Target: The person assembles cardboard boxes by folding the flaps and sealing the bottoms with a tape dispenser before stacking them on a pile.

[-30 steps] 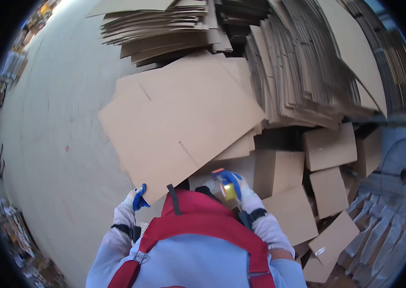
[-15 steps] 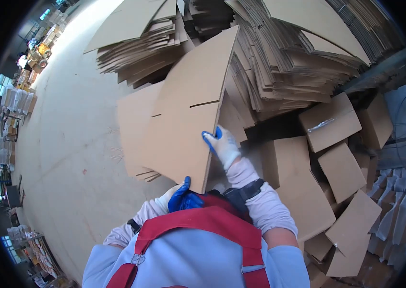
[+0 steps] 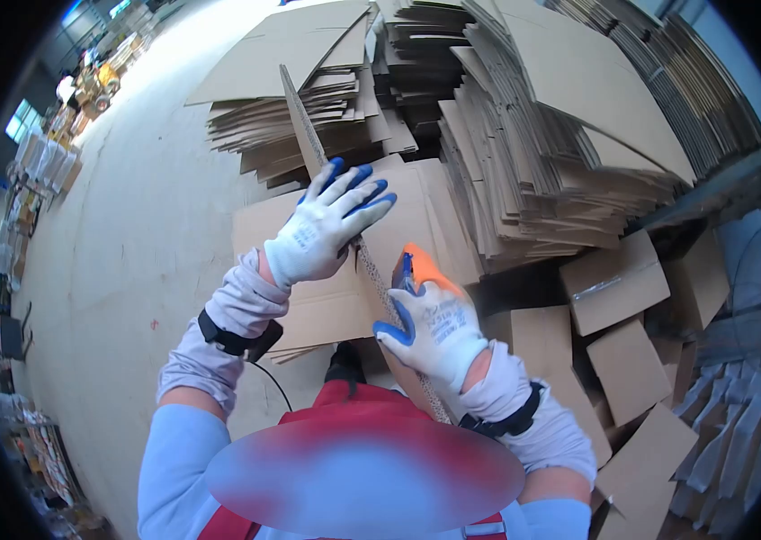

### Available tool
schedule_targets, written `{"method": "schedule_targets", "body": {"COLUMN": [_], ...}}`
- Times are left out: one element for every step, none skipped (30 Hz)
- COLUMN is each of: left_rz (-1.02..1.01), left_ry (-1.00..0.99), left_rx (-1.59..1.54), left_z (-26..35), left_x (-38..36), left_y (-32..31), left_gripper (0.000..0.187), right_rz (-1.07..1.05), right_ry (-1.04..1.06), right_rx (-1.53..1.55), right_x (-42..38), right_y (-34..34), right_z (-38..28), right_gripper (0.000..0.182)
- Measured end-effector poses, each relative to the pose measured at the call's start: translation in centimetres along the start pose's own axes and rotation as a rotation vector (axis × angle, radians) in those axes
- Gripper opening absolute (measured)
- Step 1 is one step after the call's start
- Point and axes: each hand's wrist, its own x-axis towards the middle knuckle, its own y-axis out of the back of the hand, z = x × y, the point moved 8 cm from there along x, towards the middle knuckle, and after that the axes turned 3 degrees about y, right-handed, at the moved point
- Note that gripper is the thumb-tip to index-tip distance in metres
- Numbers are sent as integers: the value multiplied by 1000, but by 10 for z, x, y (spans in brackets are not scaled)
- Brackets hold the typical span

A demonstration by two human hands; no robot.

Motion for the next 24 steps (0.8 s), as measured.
{"method": "schedule_targets", "body": {"left_rz": [0, 30, 56, 54, 43, 4, -35, -42, -43, -51, -58, -2, 43, -43, -122, -120, -116, -230, -351, -533, -713, -895, -1071, -1248], "left_ry": [18, 7, -7, -29, -21, -38, -60, -60, -69, -71, -73, -87, -74, -37, 0, -66, -85, -121, -148, -150, -147, -156, -155, -29], "left_rx": [-4, 5, 14, -4, -8, -28, -46, -69, -68, -81, -95, -64, -88, -108, -116, -52, -21, -42, -69, -151, -237, -379, -530, -693], "left_z": [-8, -10, -15, -20, -23, -24, -23, -23, -21, -19, -17, -20, -25, -32, -40, -40, -37, -24, -6, 17, 40, 60, 81, 95], "left_x": [-11, -20, -28, -36, -41, -44, -46, -46, -45, -44, -42, -38, -31, -21, -14, -11, -10, -15, -21, -25, -32, -47, -60, -67], "left_y": [-3, 4, 10, 10, 12, 15, 16, 18, 19, 17, 15, 10, 6, 3, 4, 11, 29, 44, 58, 77, 89, 82, 75, 56], "left_gripper": [70, 69, 68, 67, 67, 67, 67, 66, 66, 64, 61, 54, 41, 35, 30, 22, 22, 22, 23, 18, 15, 24, 34, 44], "right_rz": [50, 106, 98, 30, -37, -53, -29, -20, -10, 31, 40, 71, 106, 81, 164, 206, 254, 293, 323, 267, 279, 278, 210, 179], "right_ry": [9, 12, 13, 22, 32, 59, 56, 95, 132, 132, 129, 104, 76, 34, 23, 45, 68, 75, 78, 8, -37, -28, -43, -67], "right_rx": [88, 182, 192, 244, 294, 301, 322, 312, 299, 258, 256, 220, 187, 208, 149, 144, 141, 88, 39, -22, -66, -58, -151, -143], "right_x": [1, 4, 8, 9, 11, 14, 12, 12, 11, 7, 8, 12, 16, 26, 32, 34, 36, 36, 34, 39, 43, 59, 80, 100], "right_y": [-2, -2, -2, -5, -7, -1, -2, -2, -2, -5, -2, 2, 7, 20, 31, 43, 58, 72, 85, 97, 110, 111, 106, 94], "right_z": [-1, -1, 1, 5, 8, 8, 20, 28, 35, 45, 45, 45, 44, 43, 53, 61, 72, 84, 94, 109, 118, 134, 142, 146], "right_gripper": [53, 56, 56, 53, 51, 49, 45, 42, 40, 35, 35, 36, 37, 33, 31, 31, 30, 30, 29, 29, 30, 32, 34, 36]}}
